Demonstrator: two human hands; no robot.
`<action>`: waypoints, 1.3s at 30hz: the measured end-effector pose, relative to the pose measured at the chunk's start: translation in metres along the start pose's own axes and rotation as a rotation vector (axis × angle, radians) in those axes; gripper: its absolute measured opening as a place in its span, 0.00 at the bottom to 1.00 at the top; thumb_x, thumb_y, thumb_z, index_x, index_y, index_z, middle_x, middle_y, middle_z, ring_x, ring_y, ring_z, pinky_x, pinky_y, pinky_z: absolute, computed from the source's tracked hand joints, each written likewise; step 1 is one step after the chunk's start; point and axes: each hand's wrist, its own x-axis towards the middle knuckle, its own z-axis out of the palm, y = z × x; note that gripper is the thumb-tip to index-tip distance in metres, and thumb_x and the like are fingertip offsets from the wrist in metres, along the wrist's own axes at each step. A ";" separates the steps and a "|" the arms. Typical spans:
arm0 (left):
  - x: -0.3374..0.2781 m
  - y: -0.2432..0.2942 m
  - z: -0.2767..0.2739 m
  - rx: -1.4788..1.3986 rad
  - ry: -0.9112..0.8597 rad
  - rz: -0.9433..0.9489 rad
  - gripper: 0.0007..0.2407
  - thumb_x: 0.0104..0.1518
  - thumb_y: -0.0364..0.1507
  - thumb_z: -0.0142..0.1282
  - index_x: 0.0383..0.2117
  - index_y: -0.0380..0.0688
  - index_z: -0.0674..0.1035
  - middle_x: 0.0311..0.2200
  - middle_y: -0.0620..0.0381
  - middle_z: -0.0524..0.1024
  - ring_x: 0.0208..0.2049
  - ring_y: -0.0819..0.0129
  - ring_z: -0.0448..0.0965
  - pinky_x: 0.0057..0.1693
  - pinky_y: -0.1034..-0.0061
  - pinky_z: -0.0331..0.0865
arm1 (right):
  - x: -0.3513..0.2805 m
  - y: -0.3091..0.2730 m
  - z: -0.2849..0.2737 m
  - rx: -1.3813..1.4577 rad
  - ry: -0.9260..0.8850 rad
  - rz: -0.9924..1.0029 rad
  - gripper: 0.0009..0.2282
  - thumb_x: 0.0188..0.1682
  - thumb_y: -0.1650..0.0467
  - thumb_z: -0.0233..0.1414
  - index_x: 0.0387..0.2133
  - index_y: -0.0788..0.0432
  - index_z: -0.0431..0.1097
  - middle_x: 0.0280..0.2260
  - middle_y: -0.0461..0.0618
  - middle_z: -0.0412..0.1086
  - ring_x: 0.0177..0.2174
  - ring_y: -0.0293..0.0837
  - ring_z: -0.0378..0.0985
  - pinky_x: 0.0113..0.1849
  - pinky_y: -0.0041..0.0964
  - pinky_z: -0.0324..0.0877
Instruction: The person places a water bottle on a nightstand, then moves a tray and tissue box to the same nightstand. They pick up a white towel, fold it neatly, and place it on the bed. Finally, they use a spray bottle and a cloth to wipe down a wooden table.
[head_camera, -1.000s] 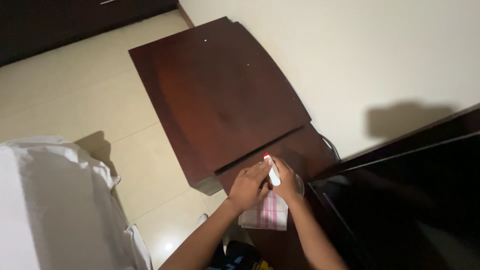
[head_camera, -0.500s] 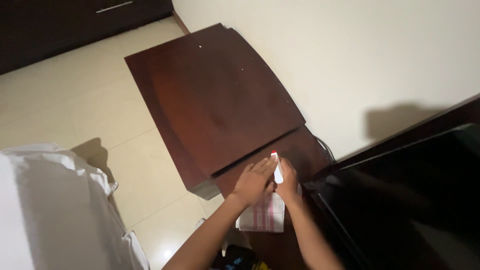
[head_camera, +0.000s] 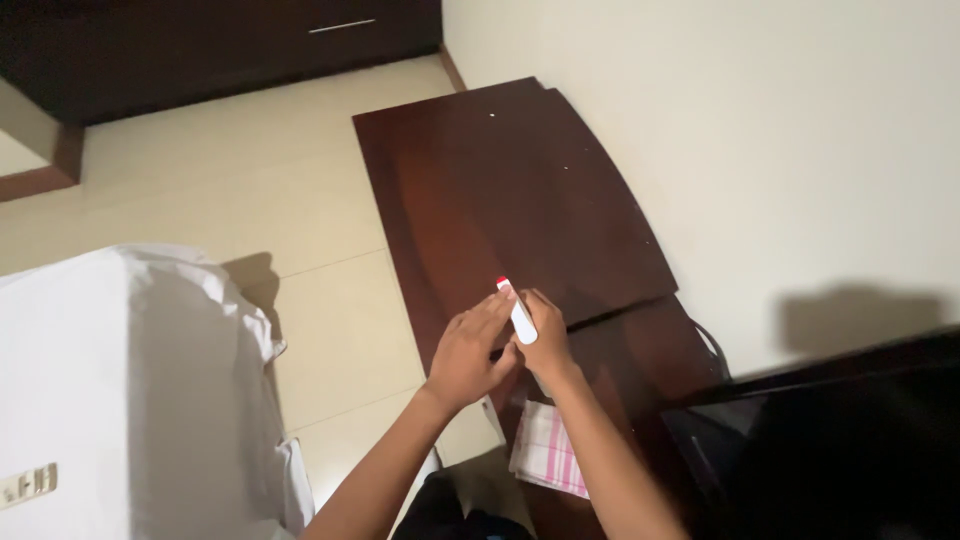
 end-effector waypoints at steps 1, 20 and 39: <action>-0.002 -0.003 -0.004 0.004 0.007 -0.007 0.29 0.54 0.30 0.59 0.66 0.42 0.66 0.66 0.49 0.67 0.65 0.53 0.68 0.65 0.58 0.62 | 0.002 -0.007 0.003 0.003 -0.009 -0.006 0.13 0.35 0.81 0.52 0.36 0.63 0.71 0.33 0.59 0.73 0.36 0.63 0.76 0.36 0.50 0.72; -0.035 -0.008 0.042 -0.068 -0.168 0.071 0.25 0.55 0.32 0.59 0.61 0.40 0.73 0.60 0.48 0.74 0.63 0.55 0.71 0.64 0.60 0.64 | -0.072 0.037 -0.016 -0.085 -0.070 0.142 0.13 0.35 0.79 0.55 0.35 0.63 0.69 0.33 0.60 0.70 0.35 0.62 0.76 0.34 0.49 0.72; -0.020 0.066 0.116 -0.177 -0.405 0.231 0.36 0.51 0.34 0.59 0.69 0.41 0.60 0.70 0.42 0.56 0.68 0.51 0.60 0.68 0.53 0.54 | -0.130 0.057 -0.097 -0.318 0.500 0.081 0.20 0.38 0.79 0.54 0.48 0.66 0.68 0.41 0.65 0.69 0.41 0.66 0.73 0.43 0.53 0.70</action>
